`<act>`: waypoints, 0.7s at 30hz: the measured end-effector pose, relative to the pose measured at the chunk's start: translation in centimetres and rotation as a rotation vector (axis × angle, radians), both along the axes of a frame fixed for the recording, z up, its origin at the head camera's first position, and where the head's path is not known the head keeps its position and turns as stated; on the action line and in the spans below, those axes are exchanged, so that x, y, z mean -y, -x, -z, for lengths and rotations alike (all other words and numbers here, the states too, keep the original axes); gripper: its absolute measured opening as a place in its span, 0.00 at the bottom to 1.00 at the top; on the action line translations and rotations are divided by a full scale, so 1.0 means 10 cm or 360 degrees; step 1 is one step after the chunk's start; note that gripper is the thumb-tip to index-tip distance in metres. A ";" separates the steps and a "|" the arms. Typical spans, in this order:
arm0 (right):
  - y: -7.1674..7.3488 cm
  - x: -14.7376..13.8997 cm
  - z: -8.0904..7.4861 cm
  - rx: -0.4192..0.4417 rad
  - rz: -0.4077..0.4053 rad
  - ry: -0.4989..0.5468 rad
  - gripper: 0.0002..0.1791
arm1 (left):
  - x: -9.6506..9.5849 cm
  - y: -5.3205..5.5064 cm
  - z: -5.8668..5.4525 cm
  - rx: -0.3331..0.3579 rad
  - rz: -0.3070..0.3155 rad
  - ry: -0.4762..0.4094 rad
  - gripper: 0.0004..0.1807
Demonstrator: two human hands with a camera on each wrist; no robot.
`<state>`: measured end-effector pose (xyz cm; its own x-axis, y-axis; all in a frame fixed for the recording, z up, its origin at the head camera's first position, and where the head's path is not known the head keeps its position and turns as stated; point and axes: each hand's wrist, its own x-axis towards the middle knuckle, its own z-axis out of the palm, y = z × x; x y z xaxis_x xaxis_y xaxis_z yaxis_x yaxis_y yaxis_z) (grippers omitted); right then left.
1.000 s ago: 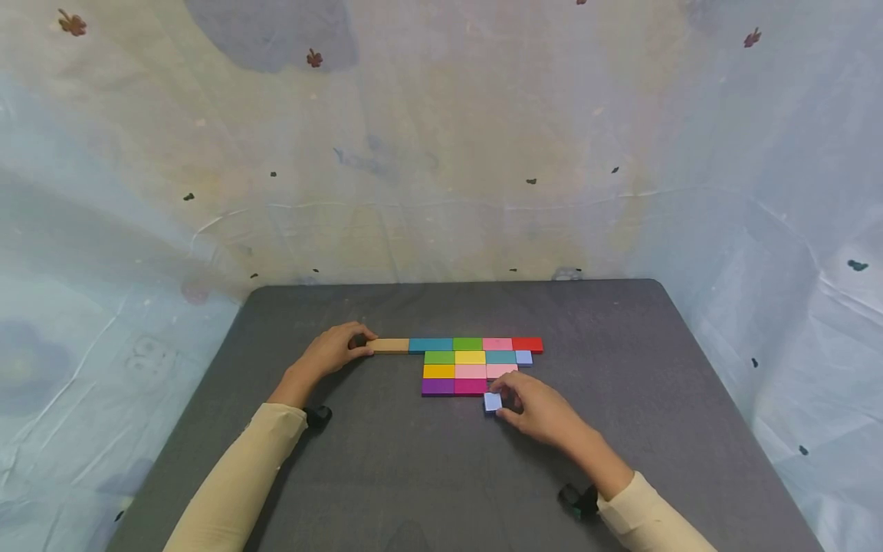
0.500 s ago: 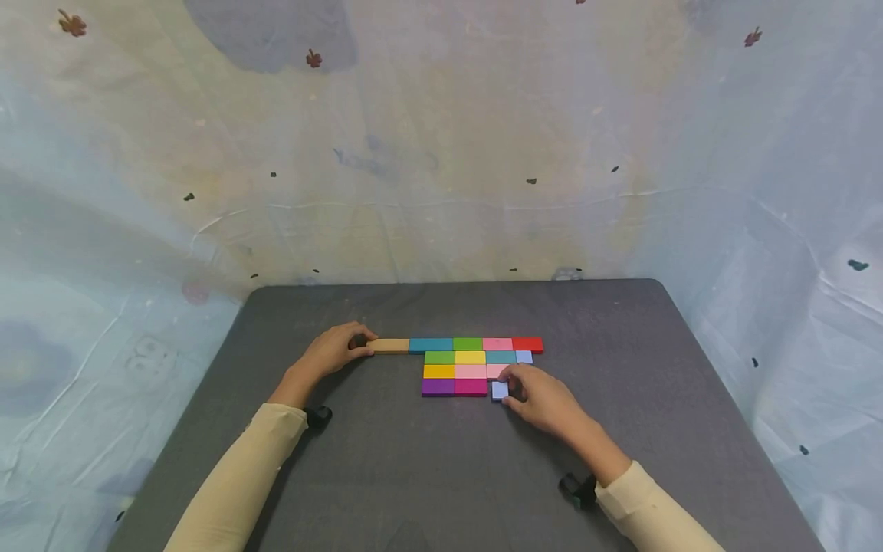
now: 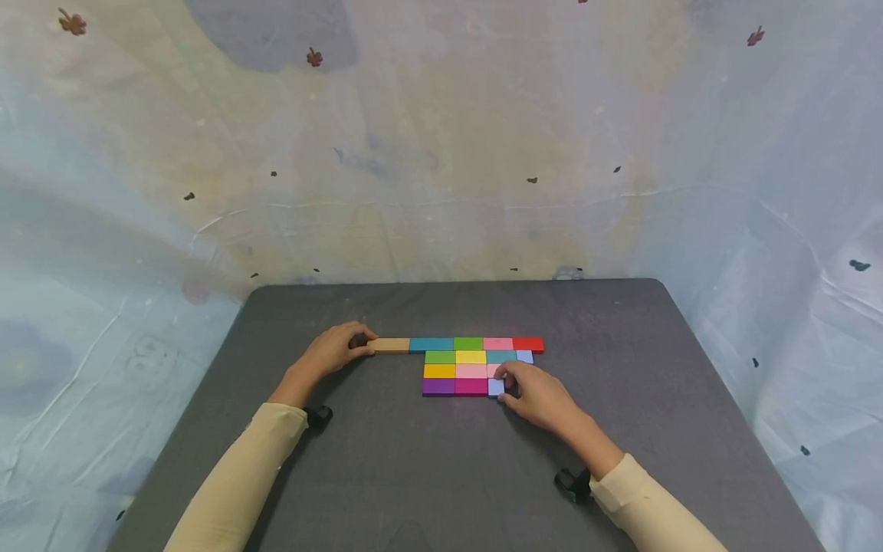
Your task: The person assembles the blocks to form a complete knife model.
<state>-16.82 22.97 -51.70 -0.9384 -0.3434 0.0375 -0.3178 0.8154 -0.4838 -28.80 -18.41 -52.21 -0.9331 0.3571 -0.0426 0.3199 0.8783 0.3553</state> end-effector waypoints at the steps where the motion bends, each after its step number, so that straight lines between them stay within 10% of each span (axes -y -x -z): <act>1: 0.00 0.00 0.00 0.0005 0.0006 -0.0002 0.18 | 0.00 0.00 0.00 0.0000 0.0000 0.0001 0.18; 21: 0.01 0.01 -0.03 0.0021 0.0022 0.0023 0.17 | 0.01 -0.02 0.01 -0.0004 0.0004 -0.0005 0.19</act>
